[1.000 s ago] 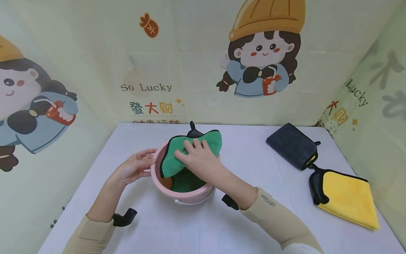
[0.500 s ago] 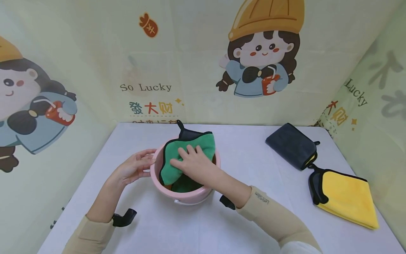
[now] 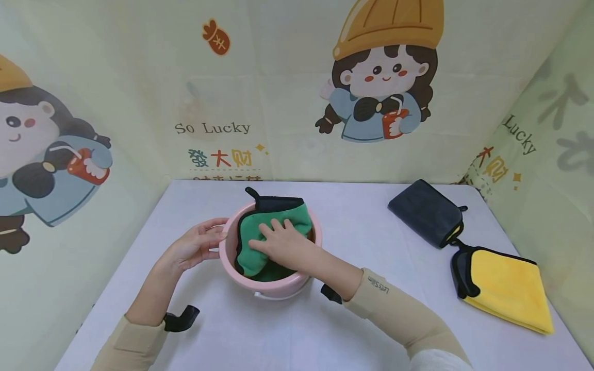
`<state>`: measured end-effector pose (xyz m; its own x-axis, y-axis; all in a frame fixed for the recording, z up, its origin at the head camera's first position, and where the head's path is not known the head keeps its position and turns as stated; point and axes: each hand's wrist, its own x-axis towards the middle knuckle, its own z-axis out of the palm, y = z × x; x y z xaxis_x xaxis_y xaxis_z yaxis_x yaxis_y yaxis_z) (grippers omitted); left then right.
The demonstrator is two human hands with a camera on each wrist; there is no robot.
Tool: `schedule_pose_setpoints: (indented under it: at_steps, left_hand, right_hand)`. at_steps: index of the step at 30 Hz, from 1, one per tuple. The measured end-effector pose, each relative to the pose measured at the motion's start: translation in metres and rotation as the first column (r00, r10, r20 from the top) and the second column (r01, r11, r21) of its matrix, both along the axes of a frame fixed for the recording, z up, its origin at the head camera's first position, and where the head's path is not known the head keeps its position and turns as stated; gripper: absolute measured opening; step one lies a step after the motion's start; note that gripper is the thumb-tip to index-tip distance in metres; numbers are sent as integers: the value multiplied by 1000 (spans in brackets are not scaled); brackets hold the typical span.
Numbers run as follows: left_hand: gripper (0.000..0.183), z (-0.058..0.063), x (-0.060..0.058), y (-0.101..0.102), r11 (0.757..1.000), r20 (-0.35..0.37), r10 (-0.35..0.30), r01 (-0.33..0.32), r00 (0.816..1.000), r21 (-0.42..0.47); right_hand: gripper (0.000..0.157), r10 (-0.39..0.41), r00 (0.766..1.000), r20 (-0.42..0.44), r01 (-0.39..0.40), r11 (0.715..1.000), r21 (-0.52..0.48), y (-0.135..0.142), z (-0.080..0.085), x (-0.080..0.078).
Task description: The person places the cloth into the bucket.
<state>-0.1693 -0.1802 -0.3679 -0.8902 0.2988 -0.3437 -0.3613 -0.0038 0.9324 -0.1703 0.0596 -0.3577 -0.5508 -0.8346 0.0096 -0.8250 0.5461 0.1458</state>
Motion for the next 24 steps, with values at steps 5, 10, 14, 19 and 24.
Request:
schedule_pose_setpoints:
  at_steps: [5,10,14,19,24]
  left_hand:
    - [56,-1,0,0,1000,-6,-2,2,1000,10]
    - [55,-2,0,-1,1000,-11,-5,6,1000,26]
    - [55,-3,0,0,999,-10,-4,4,1000,34]
    - [55,-3,-1,0,999,-6,-3,3,1000,38]
    - [54,-2,-1,0,999,-2,-2,2,1000,39]
  right_hand:
    - [32,-5,999,32,4,999,35,-1,0,1]
    - [33,11,999,43,-14,998,64,-1,0,1]
    - [34,29,999,41,-32,996,80,0,-3,0]
    - [33,44,998,49,-49,993,103,0,-3,1]
    - [35,35,997,76,-47,985,166,-1,-3,1]
